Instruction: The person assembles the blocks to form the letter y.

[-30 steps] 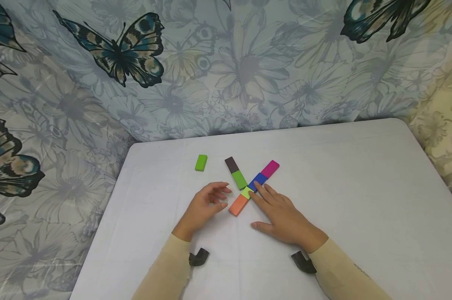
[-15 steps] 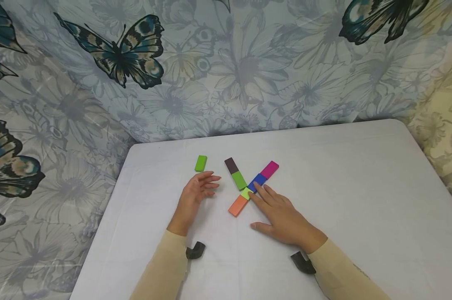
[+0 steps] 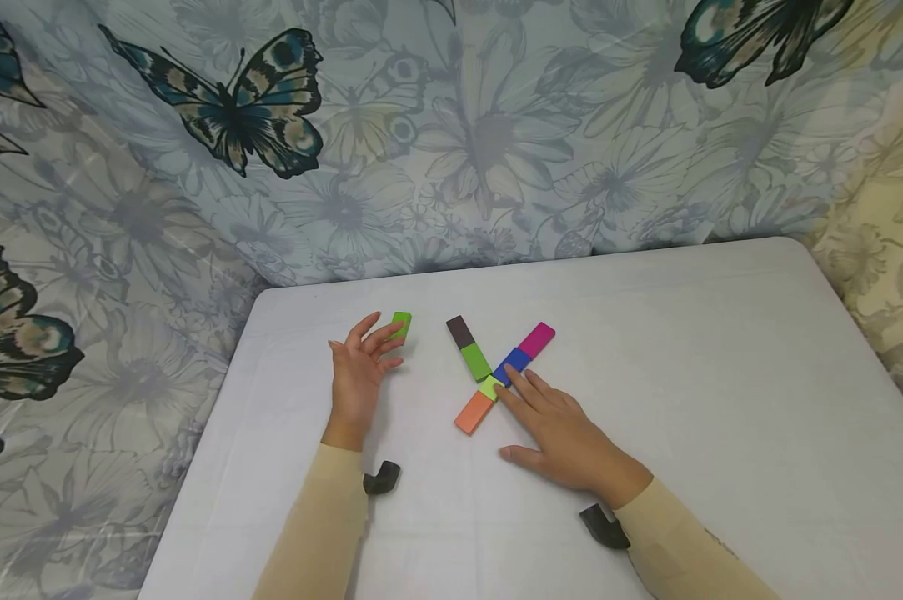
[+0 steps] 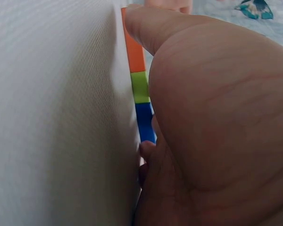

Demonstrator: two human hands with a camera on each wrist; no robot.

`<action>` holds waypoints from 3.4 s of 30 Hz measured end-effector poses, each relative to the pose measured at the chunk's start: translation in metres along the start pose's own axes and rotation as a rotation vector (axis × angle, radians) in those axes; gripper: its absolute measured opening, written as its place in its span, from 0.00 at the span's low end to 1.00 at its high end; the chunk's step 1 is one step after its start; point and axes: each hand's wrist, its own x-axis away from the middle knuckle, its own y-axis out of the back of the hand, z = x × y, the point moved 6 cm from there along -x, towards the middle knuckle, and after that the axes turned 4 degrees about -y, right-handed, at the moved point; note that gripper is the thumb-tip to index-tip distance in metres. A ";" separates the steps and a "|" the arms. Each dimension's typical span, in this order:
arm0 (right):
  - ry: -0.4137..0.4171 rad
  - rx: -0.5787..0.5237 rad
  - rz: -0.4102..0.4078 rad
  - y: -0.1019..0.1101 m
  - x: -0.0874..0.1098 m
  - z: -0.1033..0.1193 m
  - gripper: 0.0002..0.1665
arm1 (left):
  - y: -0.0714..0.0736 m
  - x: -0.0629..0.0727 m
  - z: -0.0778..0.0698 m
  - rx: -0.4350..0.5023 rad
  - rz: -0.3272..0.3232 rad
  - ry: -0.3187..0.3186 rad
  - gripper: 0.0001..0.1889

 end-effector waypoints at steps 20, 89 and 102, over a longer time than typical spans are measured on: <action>-0.004 0.010 -0.001 -0.001 0.000 0.001 0.55 | 0.043 -0.028 0.038 -0.133 -0.344 0.081 0.30; 0.010 0.010 -0.016 0.000 0.001 0.002 0.55 | 0.020 -0.031 0.039 -0.912 -0.112 0.026 0.17; 0.015 -0.012 -0.022 0.000 0.002 0.002 0.54 | 0.020 -0.027 0.039 -0.835 -0.117 0.090 0.17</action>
